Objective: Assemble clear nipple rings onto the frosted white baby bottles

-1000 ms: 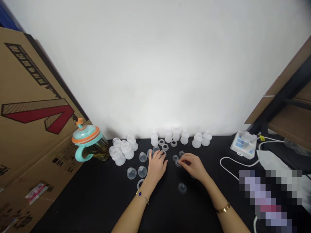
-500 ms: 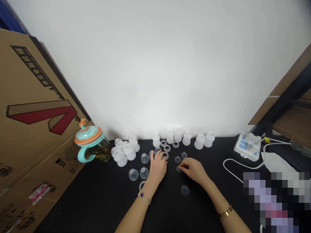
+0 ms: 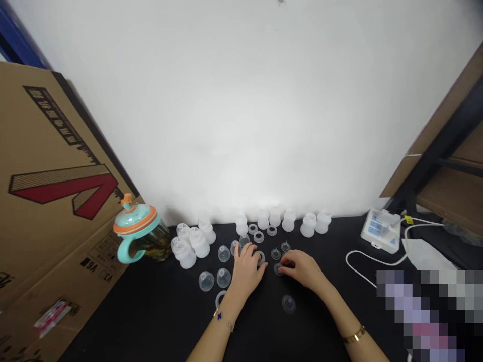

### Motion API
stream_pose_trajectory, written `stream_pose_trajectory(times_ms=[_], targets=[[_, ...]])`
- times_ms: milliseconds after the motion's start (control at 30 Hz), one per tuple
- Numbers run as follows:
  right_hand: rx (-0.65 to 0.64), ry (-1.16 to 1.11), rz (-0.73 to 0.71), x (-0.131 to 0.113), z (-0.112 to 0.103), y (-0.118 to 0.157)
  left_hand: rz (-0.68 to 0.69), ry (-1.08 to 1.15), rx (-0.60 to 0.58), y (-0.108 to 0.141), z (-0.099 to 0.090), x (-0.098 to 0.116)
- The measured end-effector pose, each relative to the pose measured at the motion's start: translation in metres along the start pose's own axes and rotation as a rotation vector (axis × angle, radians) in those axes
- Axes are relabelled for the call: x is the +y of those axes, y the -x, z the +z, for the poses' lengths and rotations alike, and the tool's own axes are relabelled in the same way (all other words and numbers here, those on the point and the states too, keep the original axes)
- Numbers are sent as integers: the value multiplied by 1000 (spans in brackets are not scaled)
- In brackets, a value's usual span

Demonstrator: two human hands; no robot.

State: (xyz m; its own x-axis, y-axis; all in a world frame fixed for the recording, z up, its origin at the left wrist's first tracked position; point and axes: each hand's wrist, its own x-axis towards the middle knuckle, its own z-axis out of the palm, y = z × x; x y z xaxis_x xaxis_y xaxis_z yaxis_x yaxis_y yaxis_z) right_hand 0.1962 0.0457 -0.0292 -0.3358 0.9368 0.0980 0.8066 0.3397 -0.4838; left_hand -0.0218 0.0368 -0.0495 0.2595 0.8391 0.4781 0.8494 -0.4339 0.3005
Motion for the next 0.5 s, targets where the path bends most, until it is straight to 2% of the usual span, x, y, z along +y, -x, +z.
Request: stream_pose_trajectory(times_ms=[233,500], targets=[[-27,-41,-1,5,4,-2,7,92,-39,1,4,6],[-59,-26,10,0,-2,-1,-16,92,-74,0,-5,8]])
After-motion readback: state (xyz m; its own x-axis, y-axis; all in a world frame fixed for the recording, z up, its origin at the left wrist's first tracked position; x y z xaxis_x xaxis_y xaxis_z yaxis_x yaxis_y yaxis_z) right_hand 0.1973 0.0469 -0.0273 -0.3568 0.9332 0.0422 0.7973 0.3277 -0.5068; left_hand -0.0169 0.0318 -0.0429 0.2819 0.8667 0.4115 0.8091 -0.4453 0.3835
